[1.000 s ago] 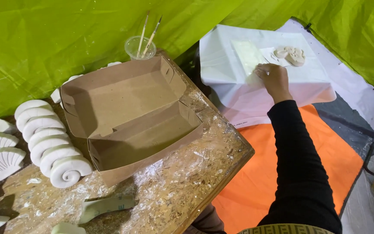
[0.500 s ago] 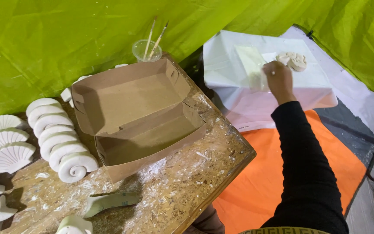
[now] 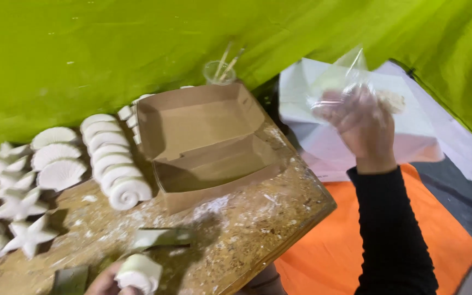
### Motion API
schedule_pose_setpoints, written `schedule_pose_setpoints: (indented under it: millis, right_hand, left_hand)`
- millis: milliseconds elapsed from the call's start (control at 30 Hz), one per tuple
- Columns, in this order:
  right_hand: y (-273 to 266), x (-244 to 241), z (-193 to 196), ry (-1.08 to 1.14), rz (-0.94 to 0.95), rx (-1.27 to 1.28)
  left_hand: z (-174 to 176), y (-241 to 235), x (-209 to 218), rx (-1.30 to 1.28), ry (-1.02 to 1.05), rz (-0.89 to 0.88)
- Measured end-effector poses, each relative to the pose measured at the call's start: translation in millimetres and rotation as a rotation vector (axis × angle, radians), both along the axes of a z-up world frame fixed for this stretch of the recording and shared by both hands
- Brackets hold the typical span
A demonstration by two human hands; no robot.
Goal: The person picks up a white decorative item, places it in a clear plastic bag, and then uses a small tool to scrape and smooth its surface. The person then removes the item from the bag and continues to smooth it by hand.
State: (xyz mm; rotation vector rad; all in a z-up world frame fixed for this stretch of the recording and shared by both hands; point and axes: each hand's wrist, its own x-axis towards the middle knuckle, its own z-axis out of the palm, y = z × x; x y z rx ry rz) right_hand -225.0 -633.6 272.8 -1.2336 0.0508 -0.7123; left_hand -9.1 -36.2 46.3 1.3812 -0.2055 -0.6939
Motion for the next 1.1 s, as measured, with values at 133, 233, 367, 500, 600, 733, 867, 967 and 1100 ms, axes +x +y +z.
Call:
schedule_pose_setpoints:
  millis: [133, 233, 367, 500, 600, 733, 867, 967, 1100]
  right_hand:
    - [121, 45, 33, -0.058, 0.435, 0.217]
    - [146, 62, 3, 0.008, 0.611, 0.071]
    - [151, 74, -52, 0.142, 0.488, 0.158]
    - [191, 99, -47, 0.322, 0.605, 0.175]
    - [298, 133, 50, 0.201, 0.937, -0.182]
    - [275, 133, 6, 0.547, 0.862, 0.151]
    - [280, 139, 9, 0.543, 0.857, 0.104]
    - [275, 132, 10, 0.439, 0.857, 0.093]
    - [285, 118, 17, 0.507, 0.494, -0.129]
  left_hand:
    - [119, -39, -10, -0.511, -0.215, -0.275]
    - [168, -48, -23, -0.578, 0.004, -0.204]
    - [181, -45, -27, -0.625, 0.03, -0.249]
    - [184, -41, -29, -0.756, 0.012, -0.332]
    - [169, -36, -36, -0.776, 0.087, -0.203]
    - [178, -29, -34, -0.702, -0.05, -0.085]
    - [173, -26, -32, -0.581, -0.109, 0.074]
    - [171, -24, -30, -0.523, -0.099, 0.135]
    - [167, -22, -29, -0.445, -0.008, 0.198]
